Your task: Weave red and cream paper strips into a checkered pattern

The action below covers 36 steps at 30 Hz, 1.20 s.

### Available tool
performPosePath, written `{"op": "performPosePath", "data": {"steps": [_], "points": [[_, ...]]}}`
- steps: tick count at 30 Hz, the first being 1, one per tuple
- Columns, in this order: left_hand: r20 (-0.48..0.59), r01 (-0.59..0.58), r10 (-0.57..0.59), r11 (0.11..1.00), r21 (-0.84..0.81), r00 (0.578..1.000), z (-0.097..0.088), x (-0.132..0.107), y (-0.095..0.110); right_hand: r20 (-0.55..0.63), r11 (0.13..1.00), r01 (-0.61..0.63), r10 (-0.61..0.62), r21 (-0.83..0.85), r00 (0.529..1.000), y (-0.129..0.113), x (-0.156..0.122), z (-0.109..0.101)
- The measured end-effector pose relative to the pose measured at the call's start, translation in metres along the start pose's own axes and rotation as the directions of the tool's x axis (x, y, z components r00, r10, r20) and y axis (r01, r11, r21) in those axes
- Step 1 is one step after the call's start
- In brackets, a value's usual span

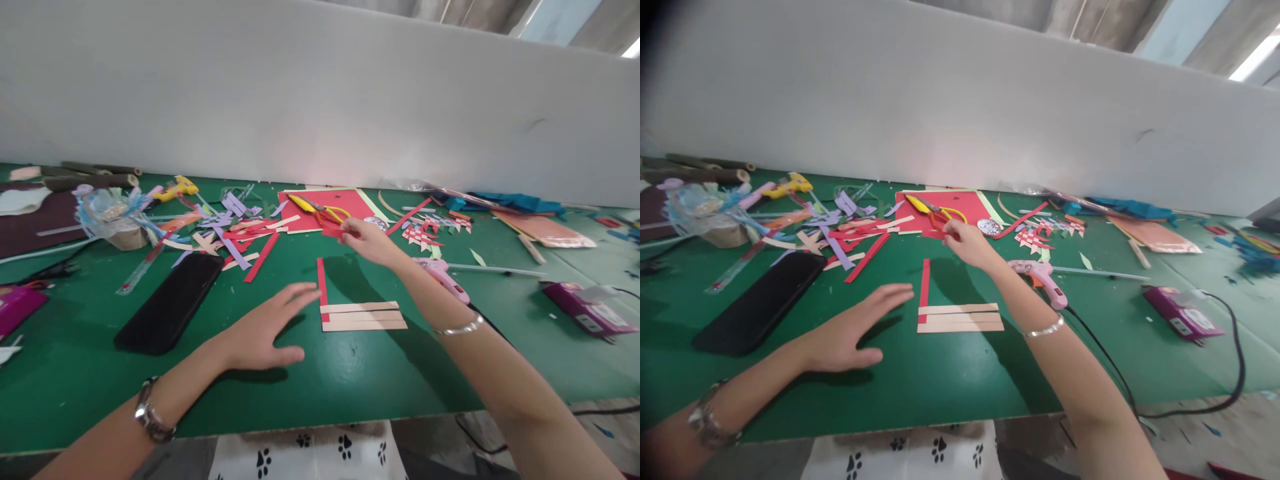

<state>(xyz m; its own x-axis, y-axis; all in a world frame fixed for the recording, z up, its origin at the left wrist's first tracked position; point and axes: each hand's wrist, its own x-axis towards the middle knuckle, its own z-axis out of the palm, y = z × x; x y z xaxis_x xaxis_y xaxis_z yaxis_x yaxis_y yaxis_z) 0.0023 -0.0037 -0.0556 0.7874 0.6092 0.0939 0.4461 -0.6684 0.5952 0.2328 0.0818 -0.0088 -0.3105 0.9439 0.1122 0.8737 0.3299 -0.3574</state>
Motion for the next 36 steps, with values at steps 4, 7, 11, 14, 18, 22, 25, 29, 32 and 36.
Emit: {"op": "performPosePath", "data": {"steps": [4,7,11,14,18,22,25,29,32,36], "points": [[-0.329,0.089,-0.165,0.968,-0.235,0.93,-0.004,0.012,0.01,0.093,0.954,0.295,-0.298,0.05,0.95,-0.02,-0.047,-0.02],[-0.273,0.123,-0.219,0.937,-0.327,0.937,-0.005,0.029,0.028,0.18,0.934,0.355,-0.355,0.033,0.917,-0.032,-0.071,-0.026],[-0.285,0.211,-0.3,0.929,-0.304,0.91,-0.003,0.046,0.042,0.136,0.934,0.358,-0.356,0.015,0.924,-0.036,-0.08,-0.025],[-0.239,0.217,-0.292,0.931,-0.294,0.926,-0.004,0.049,0.045,0.074,0.929,0.366,-0.361,-0.055,0.929,-0.033,-0.078,-0.02],[-0.217,0.274,-0.324,0.933,-0.232,0.921,-0.002,0.049,0.043,0.013,0.916,0.377,-0.378,-0.135,0.926,-0.029,-0.076,-0.008],[-0.223,0.241,-0.302,0.934,-0.264,0.927,0.002,0.05,0.034,-0.138,0.929,0.331,-0.354,-0.166,0.925,-0.025,-0.075,0.001],[-0.277,0.23,-0.332,0.911,-0.344,0.902,0.004,0.051,0.029,-0.421,0.982,0.18,-0.186,-0.054,0.888,-0.022,-0.075,0.004],[-0.359,0.19,-0.374,0.87,-0.455,0.855,0.005,0.052,0.032,-0.45,0.872,0.119,0.124,0.474,0.884,-0.018,-0.078,0.008],[-0.42,0.152,-0.357,0.881,-0.447,0.834,0.008,0.053,0.037,-0.177,0.614,0.033,0.174,0.788,0.969,-0.022,-0.081,0.013],[-0.423,0.127,-0.312,0.903,-0.409,0.851,0.013,0.054,0.04,-0.083,0.515,-0.018,0.173,0.857,0.981,-0.033,-0.083,0.016]]}}
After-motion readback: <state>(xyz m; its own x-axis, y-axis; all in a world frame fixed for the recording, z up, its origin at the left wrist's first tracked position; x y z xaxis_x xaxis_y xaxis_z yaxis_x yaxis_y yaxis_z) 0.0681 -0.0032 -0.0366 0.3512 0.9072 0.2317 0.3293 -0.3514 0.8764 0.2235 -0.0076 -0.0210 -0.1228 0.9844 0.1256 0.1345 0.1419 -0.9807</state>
